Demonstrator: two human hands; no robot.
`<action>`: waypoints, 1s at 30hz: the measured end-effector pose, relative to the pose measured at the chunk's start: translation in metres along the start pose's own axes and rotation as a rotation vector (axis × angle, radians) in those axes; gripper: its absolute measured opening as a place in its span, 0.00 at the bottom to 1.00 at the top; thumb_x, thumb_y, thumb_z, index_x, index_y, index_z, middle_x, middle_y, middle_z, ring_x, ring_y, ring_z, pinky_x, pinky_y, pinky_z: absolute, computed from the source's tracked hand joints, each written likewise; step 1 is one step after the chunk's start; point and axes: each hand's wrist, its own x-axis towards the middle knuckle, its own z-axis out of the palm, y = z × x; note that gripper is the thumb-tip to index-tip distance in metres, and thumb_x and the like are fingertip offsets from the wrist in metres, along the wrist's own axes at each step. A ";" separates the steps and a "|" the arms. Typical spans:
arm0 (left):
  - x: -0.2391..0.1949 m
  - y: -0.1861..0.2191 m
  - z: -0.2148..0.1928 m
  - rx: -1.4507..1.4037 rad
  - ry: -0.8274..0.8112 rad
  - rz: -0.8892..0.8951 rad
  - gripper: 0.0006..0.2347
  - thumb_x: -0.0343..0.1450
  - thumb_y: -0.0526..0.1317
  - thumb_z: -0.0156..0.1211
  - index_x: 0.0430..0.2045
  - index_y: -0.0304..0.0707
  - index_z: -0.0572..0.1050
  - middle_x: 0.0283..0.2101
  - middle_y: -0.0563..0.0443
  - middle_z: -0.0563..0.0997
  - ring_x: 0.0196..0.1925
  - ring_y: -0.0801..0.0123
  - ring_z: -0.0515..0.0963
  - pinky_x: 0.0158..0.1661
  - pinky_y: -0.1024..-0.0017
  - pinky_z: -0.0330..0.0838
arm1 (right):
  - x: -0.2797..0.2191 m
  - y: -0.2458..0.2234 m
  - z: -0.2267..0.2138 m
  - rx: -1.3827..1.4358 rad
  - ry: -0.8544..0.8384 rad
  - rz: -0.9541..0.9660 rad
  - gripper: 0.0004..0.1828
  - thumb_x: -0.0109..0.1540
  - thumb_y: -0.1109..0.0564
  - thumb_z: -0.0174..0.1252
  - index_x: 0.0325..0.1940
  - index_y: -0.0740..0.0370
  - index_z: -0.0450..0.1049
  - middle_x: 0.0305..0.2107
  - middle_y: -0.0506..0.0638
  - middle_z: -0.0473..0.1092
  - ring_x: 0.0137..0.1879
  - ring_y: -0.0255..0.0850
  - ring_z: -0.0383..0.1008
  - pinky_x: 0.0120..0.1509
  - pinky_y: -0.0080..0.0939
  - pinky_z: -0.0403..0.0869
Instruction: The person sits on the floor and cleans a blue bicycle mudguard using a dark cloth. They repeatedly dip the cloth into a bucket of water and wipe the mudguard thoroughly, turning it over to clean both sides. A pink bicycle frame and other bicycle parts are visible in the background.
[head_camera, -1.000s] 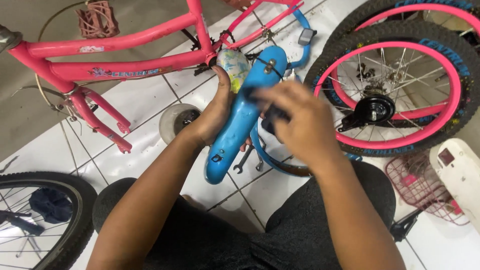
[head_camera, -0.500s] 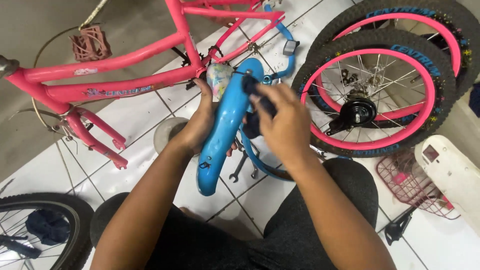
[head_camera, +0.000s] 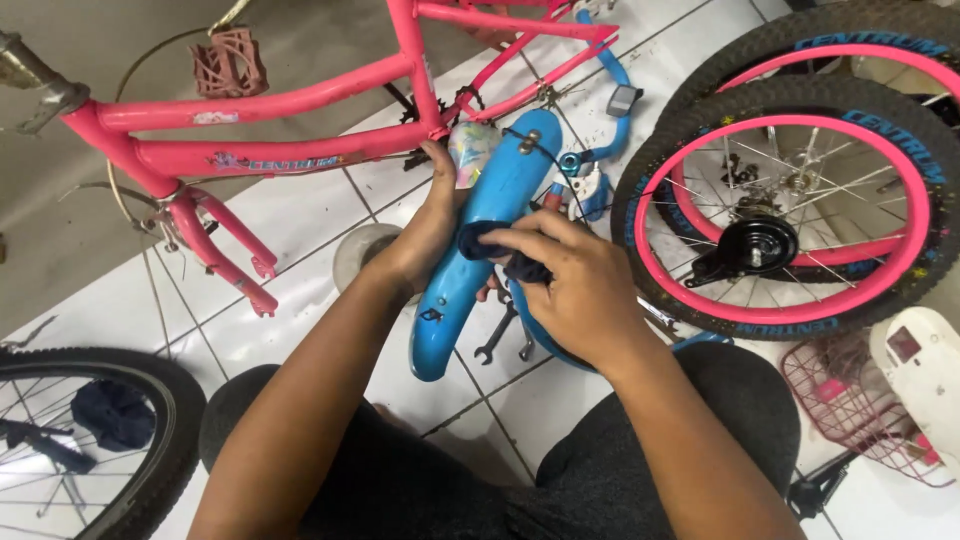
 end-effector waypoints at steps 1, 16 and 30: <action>-0.001 0.003 0.000 -0.004 0.008 -0.003 0.54 0.57 0.76 0.14 0.59 0.26 0.69 0.44 0.30 0.82 0.34 0.46 0.87 0.29 0.58 0.84 | 0.004 0.008 0.000 0.006 -0.007 -0.002 0.15 0.57 0.64 0.66 0.46 0.50 0.84 0.34 0.47 0.77 0.44 0.51 0.80 0.53 0.48 0.76; 0.008 -0.014 -0.011 -0.153 -0.082 0.026 0.37 0.64 0.67 0.55 0.55 0.30 0.69 0.33 0.34 0.82 0.24 0.52 0.85 0.23 0.62 0.84 | 0.009 0.026 0.000 -0.092 0.249 0.013 0.08 0.67 0.60 0.67 0.49 0.62 0.79 0.37 0.54 0.73 0.46 0.58 0.79 0.49 0.52 0.76; 0.014 -0.019 -0.022 -0.272 -0.109 -0.040 0.22 0.56 0.39 0.58 0.43 0.26 0.71 0.27 0.30 0.79 0.20 0.45 0.82 0.19 0.52 0.80 | 0.010 0.027 0.012 -0.062 0.262 0.144 0.12 0.68 0.54 0.59 0.49 0.66 0.75 0.39 0.62 0.74 0.49 0.63 0.77 0.52 0.56 0.75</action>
